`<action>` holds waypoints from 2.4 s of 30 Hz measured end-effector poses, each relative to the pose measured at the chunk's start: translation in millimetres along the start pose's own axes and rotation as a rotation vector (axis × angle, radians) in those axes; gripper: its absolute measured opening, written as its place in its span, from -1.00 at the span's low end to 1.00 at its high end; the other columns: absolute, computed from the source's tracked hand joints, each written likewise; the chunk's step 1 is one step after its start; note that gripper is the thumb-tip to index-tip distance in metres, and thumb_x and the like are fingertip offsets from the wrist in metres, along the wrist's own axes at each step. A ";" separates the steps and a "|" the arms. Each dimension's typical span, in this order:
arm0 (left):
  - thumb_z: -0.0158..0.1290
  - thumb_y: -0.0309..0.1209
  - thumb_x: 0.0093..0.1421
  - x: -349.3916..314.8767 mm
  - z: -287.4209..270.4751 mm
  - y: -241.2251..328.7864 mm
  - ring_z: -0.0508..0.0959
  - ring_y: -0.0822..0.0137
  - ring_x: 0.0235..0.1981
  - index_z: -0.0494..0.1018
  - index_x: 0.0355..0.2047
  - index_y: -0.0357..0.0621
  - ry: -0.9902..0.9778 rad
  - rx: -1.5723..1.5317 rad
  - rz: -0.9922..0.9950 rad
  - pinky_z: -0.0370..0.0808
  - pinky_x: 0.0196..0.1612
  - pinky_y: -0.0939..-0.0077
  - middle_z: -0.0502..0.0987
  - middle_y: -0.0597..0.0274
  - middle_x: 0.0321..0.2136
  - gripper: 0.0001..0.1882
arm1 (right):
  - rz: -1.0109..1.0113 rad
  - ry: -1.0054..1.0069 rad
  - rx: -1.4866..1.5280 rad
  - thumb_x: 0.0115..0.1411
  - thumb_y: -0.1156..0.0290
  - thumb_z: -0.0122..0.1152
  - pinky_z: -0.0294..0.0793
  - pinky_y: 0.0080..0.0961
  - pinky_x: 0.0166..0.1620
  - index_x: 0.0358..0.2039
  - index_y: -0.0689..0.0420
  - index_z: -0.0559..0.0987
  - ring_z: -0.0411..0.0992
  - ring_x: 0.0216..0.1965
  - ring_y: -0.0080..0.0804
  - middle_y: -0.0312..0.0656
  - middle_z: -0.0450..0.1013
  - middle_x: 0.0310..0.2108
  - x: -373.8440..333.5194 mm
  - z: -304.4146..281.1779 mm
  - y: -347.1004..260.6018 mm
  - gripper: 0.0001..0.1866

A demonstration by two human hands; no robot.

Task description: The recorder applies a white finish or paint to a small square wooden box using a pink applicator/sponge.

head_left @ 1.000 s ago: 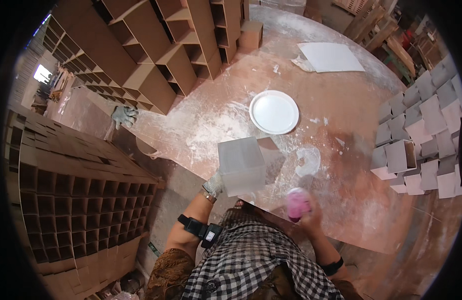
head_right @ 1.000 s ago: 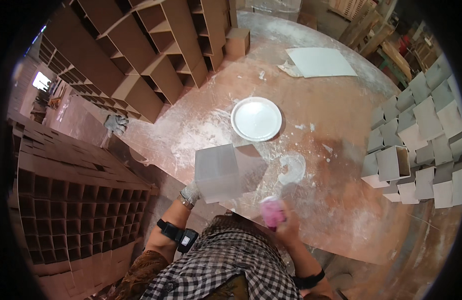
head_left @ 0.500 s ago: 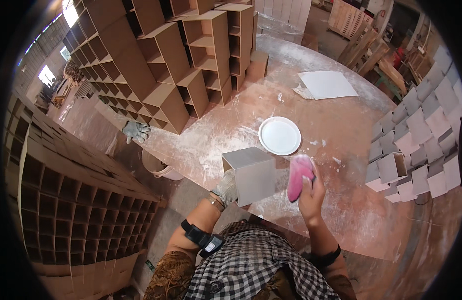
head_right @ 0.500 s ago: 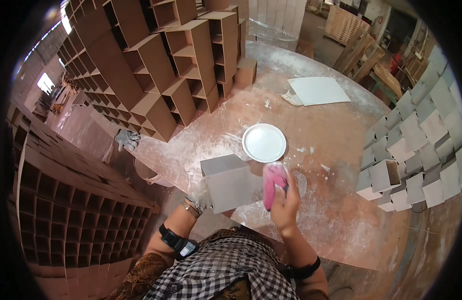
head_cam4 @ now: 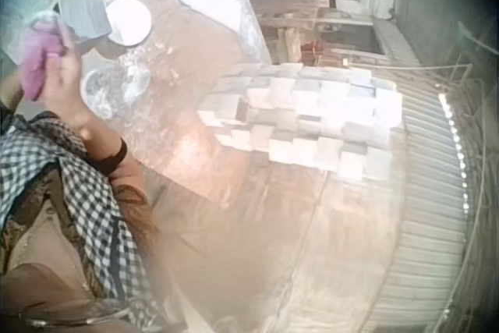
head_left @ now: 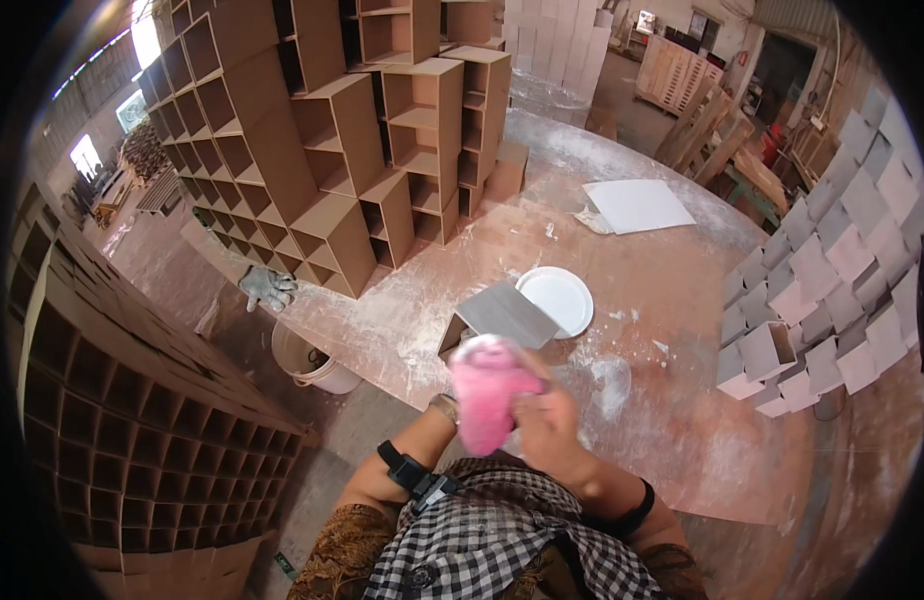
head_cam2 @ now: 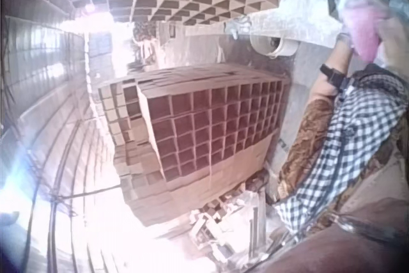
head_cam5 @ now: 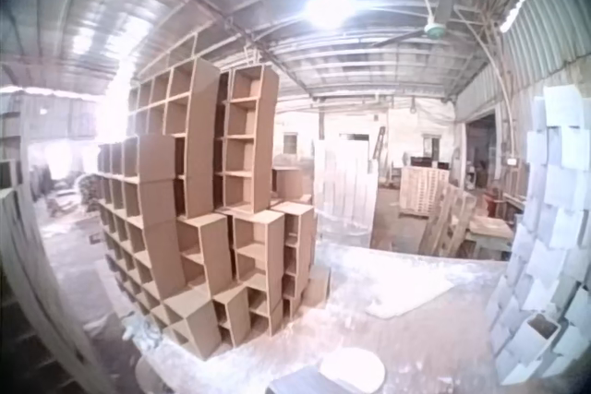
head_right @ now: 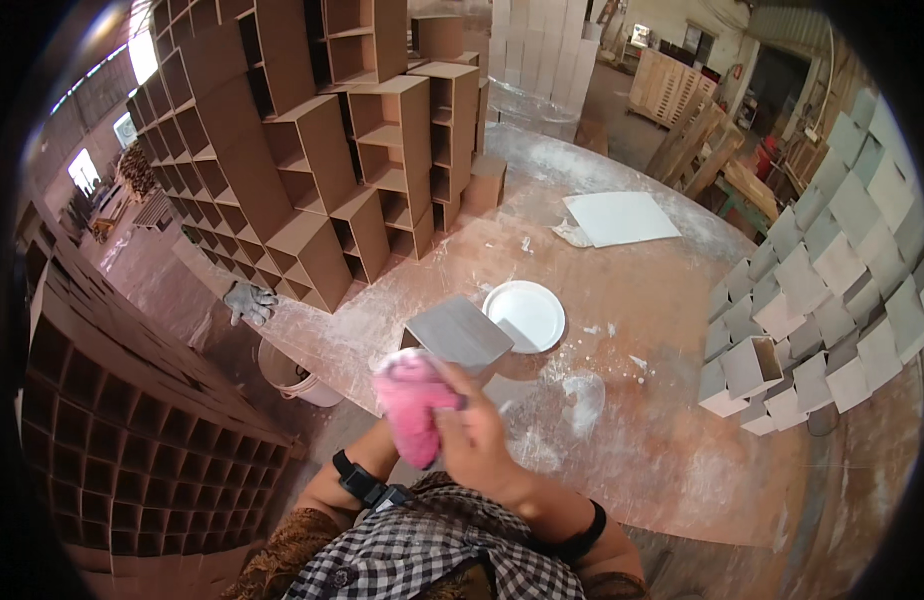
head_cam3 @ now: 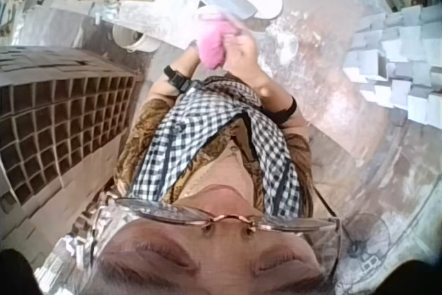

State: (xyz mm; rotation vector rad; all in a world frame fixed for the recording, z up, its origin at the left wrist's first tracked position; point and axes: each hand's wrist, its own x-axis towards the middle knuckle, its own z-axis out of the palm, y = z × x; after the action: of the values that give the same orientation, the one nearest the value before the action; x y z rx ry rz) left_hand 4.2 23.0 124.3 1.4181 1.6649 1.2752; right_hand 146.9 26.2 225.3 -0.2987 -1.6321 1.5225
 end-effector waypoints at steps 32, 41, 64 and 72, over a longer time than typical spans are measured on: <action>-0.05 -0.20 0.08 11.6 -23.0 64.1 0.25 0.05 0.12 0.25 0.08 -0.04 0.115 0.832 0.606 0.10 0.17 0.04 0.28 0.07 0.06 -0.46 | -0.428 -0.242 -0.646 -0.18 0.71 -0.10 0.30 -0.19 0.01 0.02 0.37 0.32 0.32 -0.09 0.05 0.15 0.30 -0.07 -12.7 -13.4 -41.0 -0.39; -0.06 -0.20 0.08 3.8 -34.9 32.1 0.23 0.06 0.13 0.26 0.08 -0.06 0.106 0.817 0.726 0.07 0.20 0.12 0.29 0.06 0.05 -0.47 | -0.073 0.466 0.121 0.28 0.37 -0.08 0.39 -0.53 -0.07 -0.06 0.30 0.35 0.39 -0.14 -0.47 -0.17 0.40 -0.13 -26.4 -98.4 -20.2 -0.69; -0.16 -0.24 0.19 -1.3 22.9 -54.7 0.30 0.21 0.10 0.27 0.09 0.00 -0.564 0.560 0.568 0.11 0.20 0.30 0.32 0.15 0.06 -0.56 | 0.111 -0.026 -0.440 -0.10 0.80 -0.20 0.27 -0.37 0.09 0.04 0.22 0.33 0.34 0.01 -0.12 0.08 0.35 -0.05 -17.7 -135.8 148.6 -0.40; -0.17 -0.24 0.20 -5.5 23.1 -70.0 0.28 0.21 0.11 0.27 0.09 0.02 -0.606 0.599 0.578 0.12 0.20 0.31 0.30 0.15 0.07 -0.56 | 0.084 -0.166 -0.499 -0.17 0.76 -0.18 0.31 -0.27 0.05 0.03 0.18 0.36 0.34 -0.05 0.00 0.07 0.35 -0.08 -33.3 -126.9 152.0 -0.36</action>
State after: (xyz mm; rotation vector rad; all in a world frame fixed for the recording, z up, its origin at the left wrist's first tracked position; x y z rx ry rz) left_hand -0.5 26.5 50.6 2.4713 1.2845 0.4772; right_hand 200.9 126.2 59.7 -0.5253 -2.1485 1.2041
